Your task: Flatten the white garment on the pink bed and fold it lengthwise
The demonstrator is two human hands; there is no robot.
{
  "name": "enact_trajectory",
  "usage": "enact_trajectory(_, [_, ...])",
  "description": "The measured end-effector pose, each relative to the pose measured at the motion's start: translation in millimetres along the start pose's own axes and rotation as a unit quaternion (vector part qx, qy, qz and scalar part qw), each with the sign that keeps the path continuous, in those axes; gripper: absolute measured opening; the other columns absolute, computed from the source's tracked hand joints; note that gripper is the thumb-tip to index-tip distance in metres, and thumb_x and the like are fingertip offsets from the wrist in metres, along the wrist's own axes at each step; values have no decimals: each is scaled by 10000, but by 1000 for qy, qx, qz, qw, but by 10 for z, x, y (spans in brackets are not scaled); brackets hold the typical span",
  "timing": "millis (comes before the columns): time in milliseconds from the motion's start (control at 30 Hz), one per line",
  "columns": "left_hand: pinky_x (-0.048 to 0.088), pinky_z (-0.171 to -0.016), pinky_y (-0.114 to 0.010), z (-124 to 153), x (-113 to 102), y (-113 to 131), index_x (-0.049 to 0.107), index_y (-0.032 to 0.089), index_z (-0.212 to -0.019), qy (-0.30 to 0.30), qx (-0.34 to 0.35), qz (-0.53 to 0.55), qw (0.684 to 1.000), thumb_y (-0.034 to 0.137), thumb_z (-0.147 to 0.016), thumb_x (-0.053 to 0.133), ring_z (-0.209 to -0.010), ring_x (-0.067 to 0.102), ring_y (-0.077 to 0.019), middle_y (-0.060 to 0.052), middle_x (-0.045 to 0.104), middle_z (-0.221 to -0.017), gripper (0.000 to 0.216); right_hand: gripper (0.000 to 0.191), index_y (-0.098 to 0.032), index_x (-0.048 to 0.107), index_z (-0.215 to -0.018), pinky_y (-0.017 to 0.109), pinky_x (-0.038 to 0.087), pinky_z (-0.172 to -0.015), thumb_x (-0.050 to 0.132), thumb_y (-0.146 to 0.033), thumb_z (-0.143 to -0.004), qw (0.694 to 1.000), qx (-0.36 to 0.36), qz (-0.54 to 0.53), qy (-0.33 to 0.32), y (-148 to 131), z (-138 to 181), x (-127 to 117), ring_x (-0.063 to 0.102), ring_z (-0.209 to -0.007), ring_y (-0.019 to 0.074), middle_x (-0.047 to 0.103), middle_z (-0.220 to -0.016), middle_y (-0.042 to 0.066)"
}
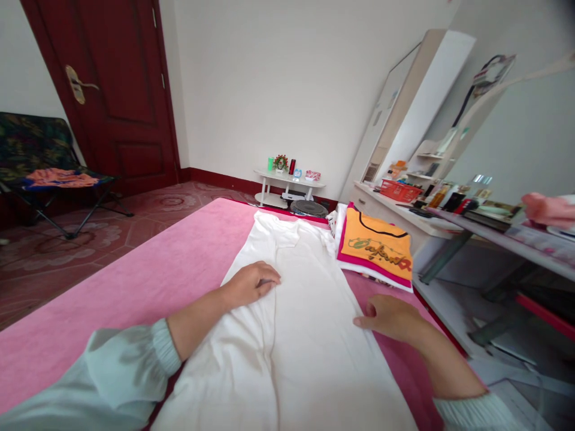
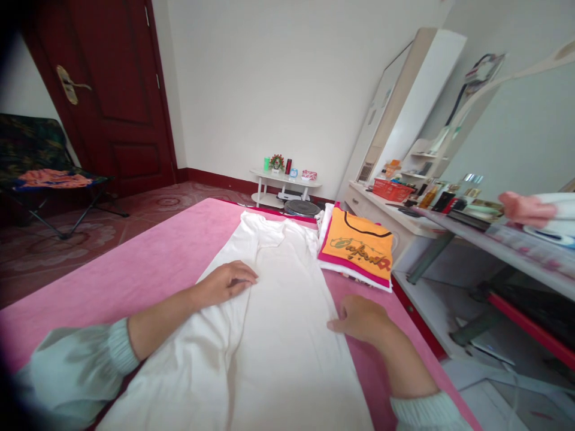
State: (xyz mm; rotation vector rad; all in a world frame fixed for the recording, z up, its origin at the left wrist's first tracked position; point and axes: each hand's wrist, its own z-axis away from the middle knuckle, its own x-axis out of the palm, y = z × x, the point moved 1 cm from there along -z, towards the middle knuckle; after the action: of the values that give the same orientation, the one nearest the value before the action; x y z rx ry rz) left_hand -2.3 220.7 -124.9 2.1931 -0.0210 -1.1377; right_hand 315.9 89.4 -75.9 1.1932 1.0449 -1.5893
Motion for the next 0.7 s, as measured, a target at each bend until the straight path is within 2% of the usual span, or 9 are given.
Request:
enact_trajectory(100, [433,-895,-276,-4,-8,3,696,225,-985,-3,-3,0,1000,199,-855,511,-991,568,-168,-45,670,-1043,228,174,-196,545,-597,247,250,-485,667,-315,-631,995,-49,-60,-59,33,50,13,494,-542,139,576,-580,-10])
enact_trajectory(167, [431,-896,-271,-4,-9,1,696,228,-984,-3,-2,1,1000,204,-857,512,-992,567,-166,-44,668,-1047,226,158,-186,506,-556,237,242,-478,651,-225,-606,989,-80,-107,-67,-5,36,6,454,-515,111,526,-539,-34])
enact_trajectory(300, [422,-904,-261,-8,-8,1,687,227,-1013,-1,-3,-1,1000,239,-872,504,-990,569,-167,-43,673,-1021,231,173,-185,471,-576,219,288,-478,591,-238,-688,953,-129,-274,7,-334,42,23,437,-510,93,472,-533,-51])
enact_trajectory(367, [419,-906,-263,-8,-12,3,668,224,-1069,8,-20,2,1000,281,-883,497,-984,577,-172,-49,668,-1031,259,107,-180,561,-718,225,384,-530,532,-271,-765,920,-153,-356,55,-646,156,99,533,-590,118,574,-644,-16])
enact_trajectory(433, [425,-898,-266,-4,-22,7,629,220,-1152,27,-50,15,998,340,-896,481,-973,587,-175,-59,658,-1061,319,244,-191,619,-993,276,479,-704,561,-285,-776,901,-228,-368,36,-991,324,209,621,-841,174,668,-939,47])
enact_trajectory(467, [427,-895,-268,-2,-28,12,607,218,-1188,37,-64,25,997,370,-902,469,-970,591,-176,-63,655,-1072,352,352,-215,610,-1100,317,475,-824,610,-302,-759,897,-278,-344,13,-1141,402,259,604,-991,204,647,-1109,65])
enact_trajectory(533, [430,-892,-268,2,-38,35,585,218,-1222,48,-80,43,995,418,-909,448,-973,595,-179,-64,652,-1087,396,389,-253,627,-1131,361,429,-944,653,-318,-748,895,-334,-295,-3,-1331,463,304,569,-1100,228,608,-1227,60])
enact_trajectory(600, [425,-900,-270,-3,-35,75,591,227,-1219,46,-76,54,995,436,-910,439,-992,590,-183,-59,646,-1116,402,272,-228,671,-1036,356,466,-886,610,-312,-785,909,-304,-283,46,-1346,331,247,630,-967,214,669,-1108,63])
enact_trajectory(700, [427,-884,-279,-30,11,157,600,246,-1209,48,-73,48,995,422,-899,466,-967,594,-187,-51,653,-1096,380,241,-156,652,-1002,322,505,-736,545,-240,-803,925,-201,-270,178,-1157,-200,24,644,-773,180,687,-968,80])
